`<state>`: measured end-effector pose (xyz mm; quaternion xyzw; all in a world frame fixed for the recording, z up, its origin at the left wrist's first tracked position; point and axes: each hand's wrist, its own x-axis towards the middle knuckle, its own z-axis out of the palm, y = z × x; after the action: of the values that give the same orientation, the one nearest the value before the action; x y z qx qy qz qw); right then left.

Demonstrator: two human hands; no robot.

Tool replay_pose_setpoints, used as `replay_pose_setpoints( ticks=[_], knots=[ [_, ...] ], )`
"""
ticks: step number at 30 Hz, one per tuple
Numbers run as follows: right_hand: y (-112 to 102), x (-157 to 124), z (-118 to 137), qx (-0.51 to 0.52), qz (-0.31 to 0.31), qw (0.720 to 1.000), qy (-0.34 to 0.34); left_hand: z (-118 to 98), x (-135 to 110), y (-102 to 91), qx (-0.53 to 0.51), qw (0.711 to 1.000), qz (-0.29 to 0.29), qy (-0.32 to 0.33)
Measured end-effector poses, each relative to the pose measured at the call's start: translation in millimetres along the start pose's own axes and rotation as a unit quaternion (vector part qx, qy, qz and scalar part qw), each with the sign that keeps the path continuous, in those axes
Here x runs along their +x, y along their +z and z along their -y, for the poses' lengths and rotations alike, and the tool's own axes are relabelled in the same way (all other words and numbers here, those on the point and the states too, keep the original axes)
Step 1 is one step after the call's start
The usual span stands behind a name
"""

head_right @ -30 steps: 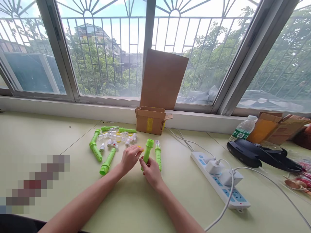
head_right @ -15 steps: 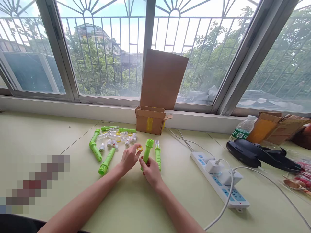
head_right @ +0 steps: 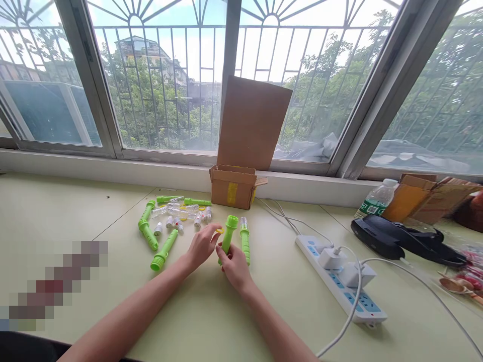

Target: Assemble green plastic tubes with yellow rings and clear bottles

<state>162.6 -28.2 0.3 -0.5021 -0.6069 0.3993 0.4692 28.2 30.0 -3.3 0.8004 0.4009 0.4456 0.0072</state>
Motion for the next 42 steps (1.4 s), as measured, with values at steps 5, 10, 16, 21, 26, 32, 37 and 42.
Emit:
replay_pose_setpoints(
  ticks=[5, 10, 16, 21, 26, 32, 37, 42],
  knots=[
    [-0.3, 0.7, 0.1, -0.004, 0.000, 1.000, 0.001, -3.4, 0.8, -2.4, 0.051, 0.998, -0.032, 0.014],
    [-0.9, 0.5, -0.7, -0.002, 0.005, 1.000, 0.000, -3.3, -0.4, -0.6, 0.078, 0.996, -0.016, 0.031],
    [-0.8, 0.3, -1.2, 0.002, 0.004, 1.000, 0.002, -3.8, -0.7, 0.2, 0.068, 0.998, -0.009, 0.010],
    [-0.6, 1.0, -2.3, 0.001, 0.003, 1.000, -0.001, -5.7, 0.9, -2.5, 0.048, 0.999, -0.011, 0.011],
    [-0.8, 0.8, -3.2, -0.005, 0.006, 1.000, 0.001, -6.6, 0.9, -3.8, 0.034, 0.999, -0.021, -0.002],
    [-0.3, 1.5, -3.9, 0.004, 0.003, 1.000, -0.002, -6.5, 1.2, -4.0, 0.067, 0.997, -0.021, 0.019],
    [-0.2, 1.1, -3.0, 0.005, 0.002, 1.000, -0.003, -3.9, 1.2, -3.4, 0.089, 0.996, -0.003, 0.031],
    [-0.8, 1.0, -2.5, 0.004, 0.004, 1.000, 0.000, -1.0, 0.3, 0.5, 0.069, 0.997, 0.004, 0.031]
  ],
)
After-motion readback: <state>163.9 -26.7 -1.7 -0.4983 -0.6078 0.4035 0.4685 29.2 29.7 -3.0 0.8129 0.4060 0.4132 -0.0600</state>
